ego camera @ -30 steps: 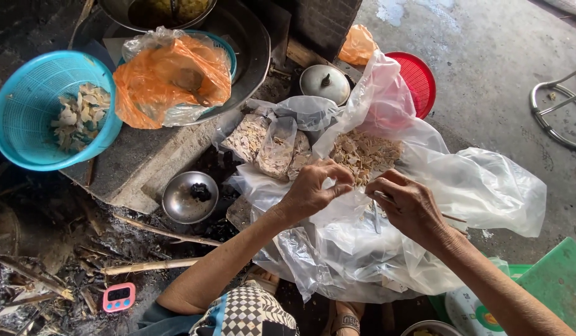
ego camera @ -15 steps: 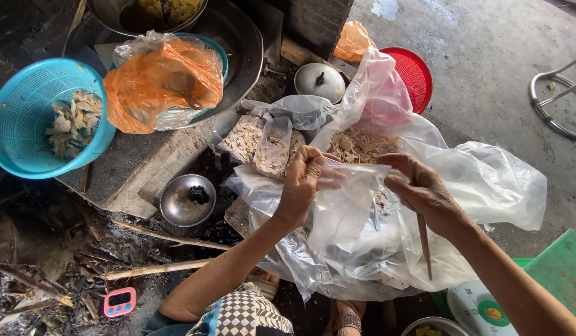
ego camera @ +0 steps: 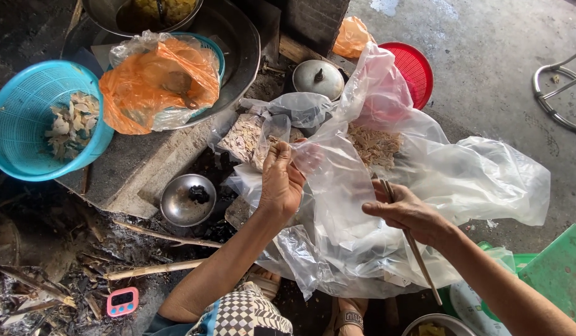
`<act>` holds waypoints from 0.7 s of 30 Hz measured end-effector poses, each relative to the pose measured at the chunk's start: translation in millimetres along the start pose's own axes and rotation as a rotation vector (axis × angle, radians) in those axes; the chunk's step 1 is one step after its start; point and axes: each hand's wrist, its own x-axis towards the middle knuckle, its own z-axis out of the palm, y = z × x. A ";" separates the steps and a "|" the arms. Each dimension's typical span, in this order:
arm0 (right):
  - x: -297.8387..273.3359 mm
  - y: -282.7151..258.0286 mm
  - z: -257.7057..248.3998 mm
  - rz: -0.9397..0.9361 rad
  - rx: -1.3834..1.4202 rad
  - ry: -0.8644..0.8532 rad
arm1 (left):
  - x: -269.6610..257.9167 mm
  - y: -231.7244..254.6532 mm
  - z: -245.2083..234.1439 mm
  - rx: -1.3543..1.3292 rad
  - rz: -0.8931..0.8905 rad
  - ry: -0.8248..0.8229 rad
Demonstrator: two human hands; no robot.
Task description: The person uses chopsticks and a spoon to transfer dried food pieces from a large plastic bag into smaller plastic bags, which are then weighed on a scale and tied shut.
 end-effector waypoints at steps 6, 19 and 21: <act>-1.2 -19.1 0.2 -0.055 0.027 0.114 | 1.8 3.8 6.1 0.495 0.180 0.185; 7.5 -17.4 1.5 0.006 -0.024 0.257 | -57.2 -37.5 26.2 1.617 0.804 -0.718; 3.8 -25.1 3.0 -0.010 0.062 0.253 | -45.2 -45.2 18.3 1.412 0.678 -0.571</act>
